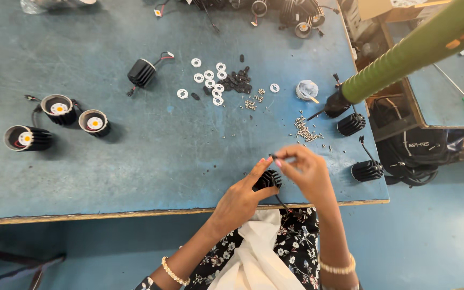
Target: The person assembles LED light fixtures by placing circular components into a heat sink housing, picking up small screws from a pile, and then using a power screwdriver and a manual screwdriver to secure the components.
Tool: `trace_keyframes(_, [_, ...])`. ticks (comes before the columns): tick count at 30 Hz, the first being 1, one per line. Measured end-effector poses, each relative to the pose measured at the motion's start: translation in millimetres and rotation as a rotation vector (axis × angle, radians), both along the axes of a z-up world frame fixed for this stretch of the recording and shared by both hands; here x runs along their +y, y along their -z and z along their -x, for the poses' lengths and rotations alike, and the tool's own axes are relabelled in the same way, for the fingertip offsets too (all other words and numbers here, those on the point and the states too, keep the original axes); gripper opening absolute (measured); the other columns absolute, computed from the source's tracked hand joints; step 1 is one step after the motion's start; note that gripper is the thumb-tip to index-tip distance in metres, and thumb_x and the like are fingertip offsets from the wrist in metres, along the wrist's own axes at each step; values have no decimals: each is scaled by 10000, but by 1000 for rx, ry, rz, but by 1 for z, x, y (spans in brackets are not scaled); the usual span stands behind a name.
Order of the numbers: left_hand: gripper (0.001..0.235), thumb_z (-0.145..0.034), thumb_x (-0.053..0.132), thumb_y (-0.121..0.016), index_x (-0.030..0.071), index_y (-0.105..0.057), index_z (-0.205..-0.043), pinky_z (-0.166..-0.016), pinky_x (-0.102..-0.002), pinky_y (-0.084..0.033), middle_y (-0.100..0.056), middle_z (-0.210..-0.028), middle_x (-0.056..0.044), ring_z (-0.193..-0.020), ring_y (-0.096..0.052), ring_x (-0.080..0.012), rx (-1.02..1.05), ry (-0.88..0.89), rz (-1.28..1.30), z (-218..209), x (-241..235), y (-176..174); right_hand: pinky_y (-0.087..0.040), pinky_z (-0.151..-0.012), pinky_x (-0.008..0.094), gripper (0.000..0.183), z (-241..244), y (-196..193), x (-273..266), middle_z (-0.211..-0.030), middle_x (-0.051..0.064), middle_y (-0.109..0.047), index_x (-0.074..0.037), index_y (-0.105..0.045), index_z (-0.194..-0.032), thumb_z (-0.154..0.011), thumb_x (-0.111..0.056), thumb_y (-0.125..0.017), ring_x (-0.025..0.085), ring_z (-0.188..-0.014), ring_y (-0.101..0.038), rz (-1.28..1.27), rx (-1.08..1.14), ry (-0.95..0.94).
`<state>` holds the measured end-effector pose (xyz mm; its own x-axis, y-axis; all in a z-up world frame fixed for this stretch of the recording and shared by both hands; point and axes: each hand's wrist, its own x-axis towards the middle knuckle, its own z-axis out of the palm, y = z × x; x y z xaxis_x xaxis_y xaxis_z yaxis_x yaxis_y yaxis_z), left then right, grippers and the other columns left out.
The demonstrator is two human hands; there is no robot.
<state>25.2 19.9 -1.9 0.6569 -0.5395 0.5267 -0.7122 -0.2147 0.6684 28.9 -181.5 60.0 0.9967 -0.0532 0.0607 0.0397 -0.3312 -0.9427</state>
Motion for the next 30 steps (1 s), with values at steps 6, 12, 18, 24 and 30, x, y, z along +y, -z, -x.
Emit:
trace_keyframes(6, [381, -793, -112, -593, 120, -725, -1066, -1067, -419, -525, -382, -1619, -191, -1476, -444, -391, -8, 16, -9, 0, 0, 2, -573, -804, 274, 161, 38, 7, 1, -1077, 57, -695, 8, -732, -1030, -874, -31, -732, 117, -935, -668, 86, -11, 49])
trace_keyframes(12, [297, -842, -79, -610, 106, -709, -1052, -1096, -432, -529, -399, -1621, -173, -1471, -462, -394, -21, 15, 9, 0, 1, 2, -561, -744, 292, 224, 42, 0, 14, -1051, 63, -718, -44, -749, -1053, -832, -72, -775, 146, -794, -695, 366, -68, 45])
trace_keyframes(18, [234, -862, -41, -653, 98, -704, -1044, -1081, -419, -533, -436, -1597, -179, -1464, -473, -379, -5, 16, 20, 0, 0, 2, -554, -725, 304, 224, 49, -6, 24, -1028, 61, -724, -60, -760, -1059, -835, -70, -771, 164, -788, -675, 445, -82, 65])
trace_keyframes(24, [117, -937, 10, -661, 45, -679, -1047, -1116, -413, -509, -433, -1584, -231, -1464, -461, -363, 74, 45, 93, 0, 2, 2, -564, -790, 332, 220, 53, -7, 26, -994, 61, -733, -56, -772, -1056, -837, -53, -763, 214, -901, -674, 556, -239, 30])
trace_keyframes(30, [84, -968, 16, -641, 44, -654, -1046, -935, -366, -580, -448, -1583, -224, -1196, -669, -331, 301, 102, 173, -1, 2, 7, -571, -815, 326, 202, 59, 2, 32, -1028, 69, -736, -49, -762, -1057, -855, -43, -744, 220, -944, -692, 547, -237, 83])
